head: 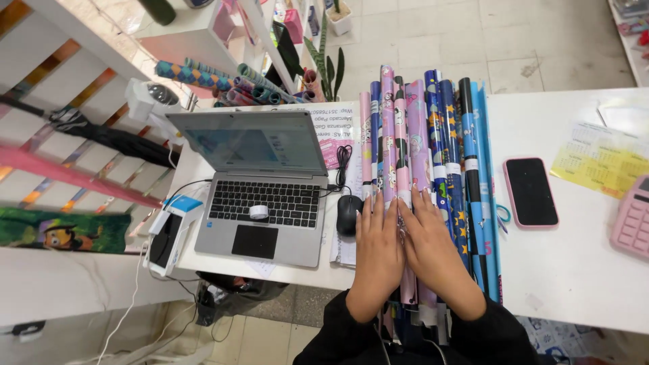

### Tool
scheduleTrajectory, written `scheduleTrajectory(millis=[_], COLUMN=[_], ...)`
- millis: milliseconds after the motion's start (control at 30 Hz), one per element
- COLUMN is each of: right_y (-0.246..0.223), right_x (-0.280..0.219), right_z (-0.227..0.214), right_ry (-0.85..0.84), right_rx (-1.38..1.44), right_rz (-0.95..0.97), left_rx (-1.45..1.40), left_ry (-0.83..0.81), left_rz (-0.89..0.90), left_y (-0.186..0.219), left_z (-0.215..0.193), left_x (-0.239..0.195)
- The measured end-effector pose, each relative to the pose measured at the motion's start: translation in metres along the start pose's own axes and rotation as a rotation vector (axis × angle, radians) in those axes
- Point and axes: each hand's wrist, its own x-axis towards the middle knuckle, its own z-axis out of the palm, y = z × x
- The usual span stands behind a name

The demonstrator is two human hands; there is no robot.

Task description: Picking up, carrying, and reorganizing rolls of wrapping paper on shelves and a counter

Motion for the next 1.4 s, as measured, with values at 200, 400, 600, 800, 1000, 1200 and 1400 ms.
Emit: scheduleTrajectory(millis=[200, 400, 600, 800, 1000, 1200, 1400], right_y=[-0.012, -0.067, -0.133, -0.227, -0.303, -0.365, -0.437], right_x=[-0.017, -0.037, -0.068, -0.135, -0.223, -0.309, -0.392], right_z=[0.012, 0.027, 0.067, 0.109, 0.137, 0.167, 0.178], right_ry=[-0.035, -0.020, -0.129, -0.271, -0.449, -0.586, -0.775], right_rx=[-0.113, -0.274, -0.196, -0.006, 0.067, 0.148, 0.311], right_rz=[-0.159, -0.283, -0.458, -0.650, -0.899, -1.217, -1.547], left_rx=[0.019, 0.166, 0.250, 0.258, 0.280, 0.375, 0.470], left_ry=[0.070, 0.192, 0.298, 0.410, 0.562, 0.750, 1.026], left_rz=[-0.106, -0.226, -0.404, -0.652, -0.907, -1.254, -1.602], left_y=[0.009, 0.004, -0.007, 0.000, 0.020, 0.050, 0.090], left_z=[-0.021, -0.053, -0.087, -0.120, -0.135, -0.132, -0.128], left_x=[-0.029, -0.083, -0.177, -0.307, -0.433, -0.543, -0.632])
